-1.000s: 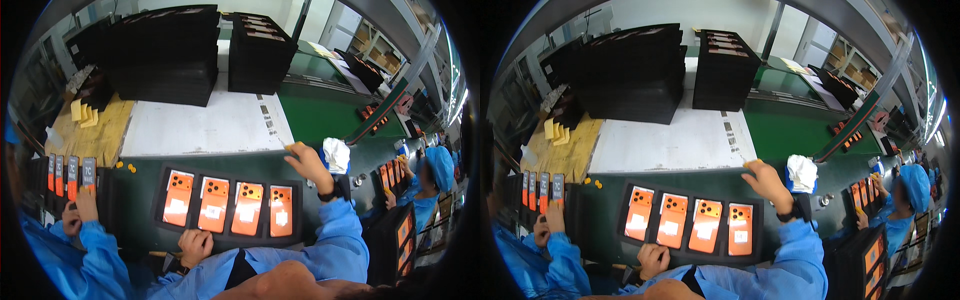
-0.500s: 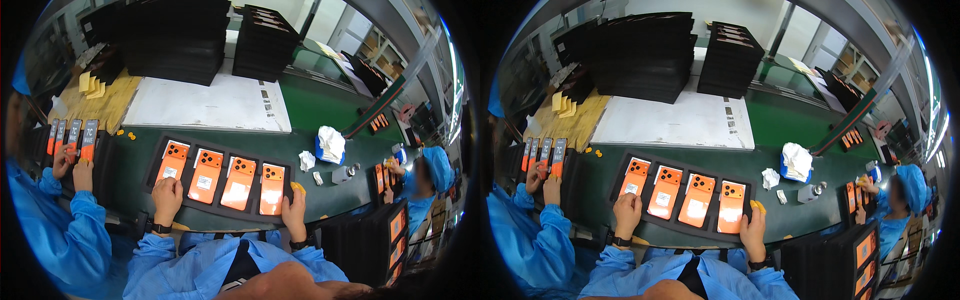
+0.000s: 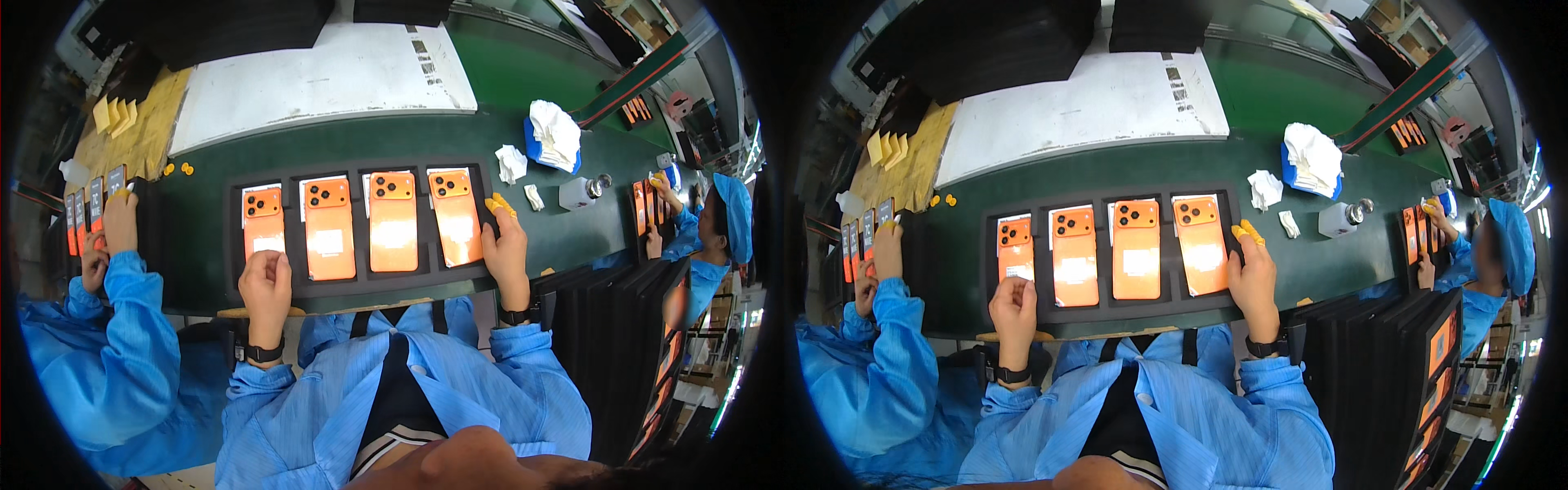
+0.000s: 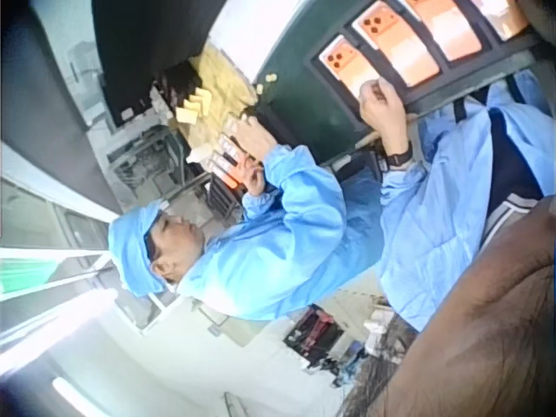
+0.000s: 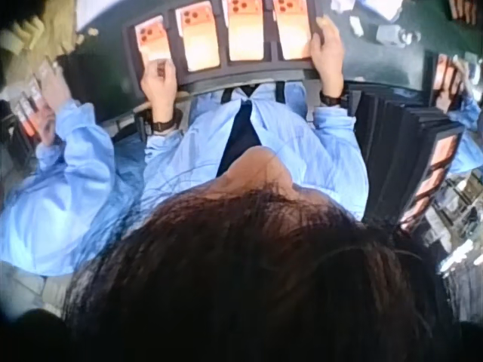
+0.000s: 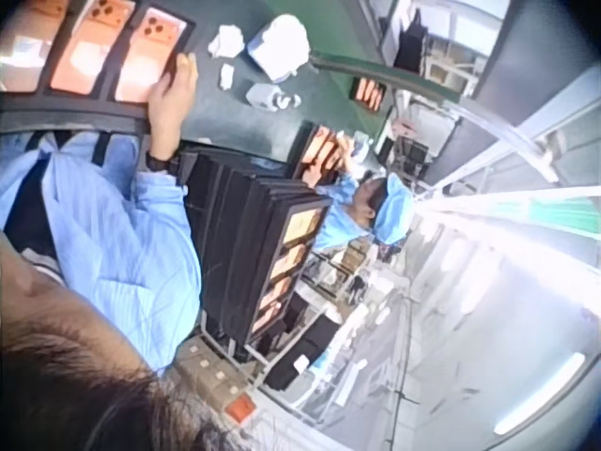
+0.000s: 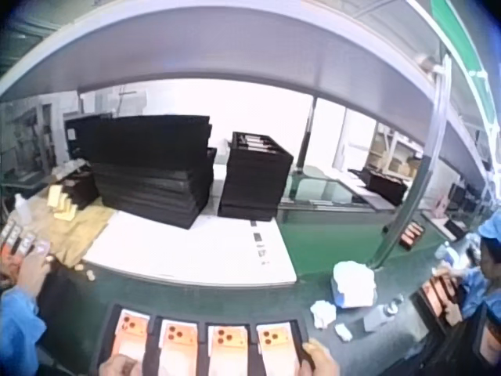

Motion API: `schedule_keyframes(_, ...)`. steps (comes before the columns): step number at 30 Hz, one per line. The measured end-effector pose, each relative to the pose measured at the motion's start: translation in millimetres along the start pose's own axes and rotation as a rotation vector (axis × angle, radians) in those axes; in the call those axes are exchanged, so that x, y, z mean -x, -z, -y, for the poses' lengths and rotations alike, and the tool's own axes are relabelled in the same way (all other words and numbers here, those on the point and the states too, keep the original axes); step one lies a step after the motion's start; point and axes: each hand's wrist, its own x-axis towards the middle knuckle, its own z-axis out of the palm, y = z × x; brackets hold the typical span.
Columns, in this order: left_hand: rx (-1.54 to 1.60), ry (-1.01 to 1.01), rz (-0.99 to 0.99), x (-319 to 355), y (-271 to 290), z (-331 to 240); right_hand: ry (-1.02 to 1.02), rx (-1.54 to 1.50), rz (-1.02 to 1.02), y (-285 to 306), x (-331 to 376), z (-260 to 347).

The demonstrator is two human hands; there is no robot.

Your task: The recorder is cleaning and inspecting mobile phones on an assembly line.

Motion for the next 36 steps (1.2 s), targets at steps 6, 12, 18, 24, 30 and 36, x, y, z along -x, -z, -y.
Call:
schedule_keyframes(6,-0.017,-0.506,0.198,2.7,-39.0,-73.2,0.093,0.097,-0.098,1.4,16.3,17.6)
schedule_keyframes(12,-0.141,-0.593,0.397,13.8,-107.7,-100.8,0.123,-0.013,-0.075,-15.5,27.3,46.1)
schedule_keyframes(18,-0.268,-0.553,0.308,13.3,-118.1,-100.3,0.100,0.121,0.115,-20.6,19.2,59.4)
schedule_keyframes(24,-0.315,-0.499,0.319,6.4,-125.3,-109.7,0.101,0.219,0.170,-26.8,8.6,62.8)
schedule_keyframes(30,-0.093,-0.333,0.369,-4.5,-111.8,-114.2,0.022,0.185,0.256,-21.6,-4.2,69.0)
schedule_keyframes(36,0.192,-0.168,0.279,-16.3,-78.7,-85.3,-0.177,0.024,0.126,18.5,-13.7,70.9)
